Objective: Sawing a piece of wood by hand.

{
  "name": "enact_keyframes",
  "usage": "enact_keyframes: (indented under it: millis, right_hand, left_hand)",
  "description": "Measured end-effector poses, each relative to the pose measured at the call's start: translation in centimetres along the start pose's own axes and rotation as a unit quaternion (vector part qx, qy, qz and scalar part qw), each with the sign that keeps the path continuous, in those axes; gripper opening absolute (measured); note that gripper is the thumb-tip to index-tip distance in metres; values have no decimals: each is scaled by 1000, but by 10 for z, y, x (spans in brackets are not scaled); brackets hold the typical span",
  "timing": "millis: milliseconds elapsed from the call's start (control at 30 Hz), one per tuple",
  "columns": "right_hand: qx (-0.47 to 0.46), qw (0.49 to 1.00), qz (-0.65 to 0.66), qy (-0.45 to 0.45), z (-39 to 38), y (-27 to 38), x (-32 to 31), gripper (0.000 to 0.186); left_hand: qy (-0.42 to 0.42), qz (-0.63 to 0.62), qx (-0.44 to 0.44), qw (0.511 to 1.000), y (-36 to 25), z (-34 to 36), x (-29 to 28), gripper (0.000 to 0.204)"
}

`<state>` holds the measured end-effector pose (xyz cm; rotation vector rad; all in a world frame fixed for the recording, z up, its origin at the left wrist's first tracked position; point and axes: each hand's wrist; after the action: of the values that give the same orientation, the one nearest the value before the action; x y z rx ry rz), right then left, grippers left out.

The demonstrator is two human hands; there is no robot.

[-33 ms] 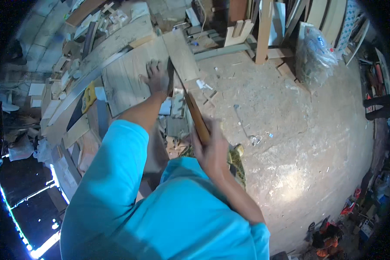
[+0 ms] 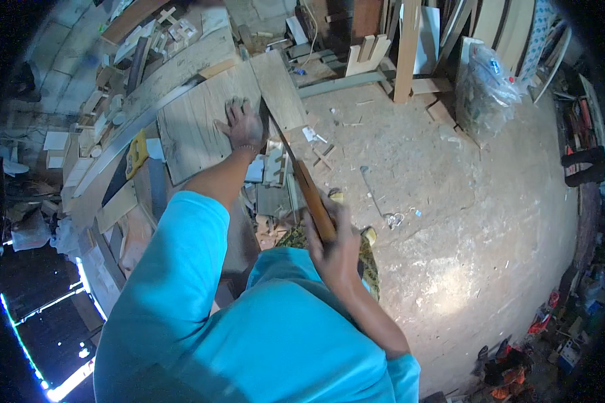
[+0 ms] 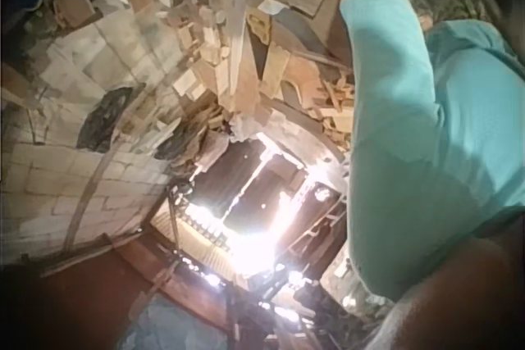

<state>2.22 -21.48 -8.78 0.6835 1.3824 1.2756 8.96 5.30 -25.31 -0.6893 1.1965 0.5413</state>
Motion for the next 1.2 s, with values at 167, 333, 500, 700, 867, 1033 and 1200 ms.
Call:
enact_keyframes:
  millis: [167,333,500,700,867,1033,1200]
  right_hand:
    - [-45,998,-41,35,6,-17,17,25]
    - [4,997,-60,40,62,-33,57,26]
    - [55,997,0,54,11,-13,17,30]
    - [28,997,-33,59,4,-10,11,29]
    - [11,998,-36,49,75,-34,79,25]
    - [-17,998,-53,35,57,-28,59,27]
    - [99,995,-25,5,-22,-10,-15,32]
  left_hand:
    - [-8,16,-2,1000,-2,-2,-1,39]
    - [-12,4,13,1000,6,1,6,40]
    - [-40,20,19,999,6,1,9,38]
    - [-53,56,22,997,6,2,16,37]
    - [-14,55,22,998,10,5,18,37]
    - [-23,-93,-10,995,4,8,1,40]
    - [41,-1,-22,999,-4,-1,-11,45]
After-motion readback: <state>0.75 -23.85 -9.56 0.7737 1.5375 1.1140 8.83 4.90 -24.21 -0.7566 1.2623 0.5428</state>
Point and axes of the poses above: each hand's wrist, its own z-axis towards the middle knuckle, its own x-axis out of the palm, y = z × x, and after that the axes turned 5 degrees about -y, right-handed
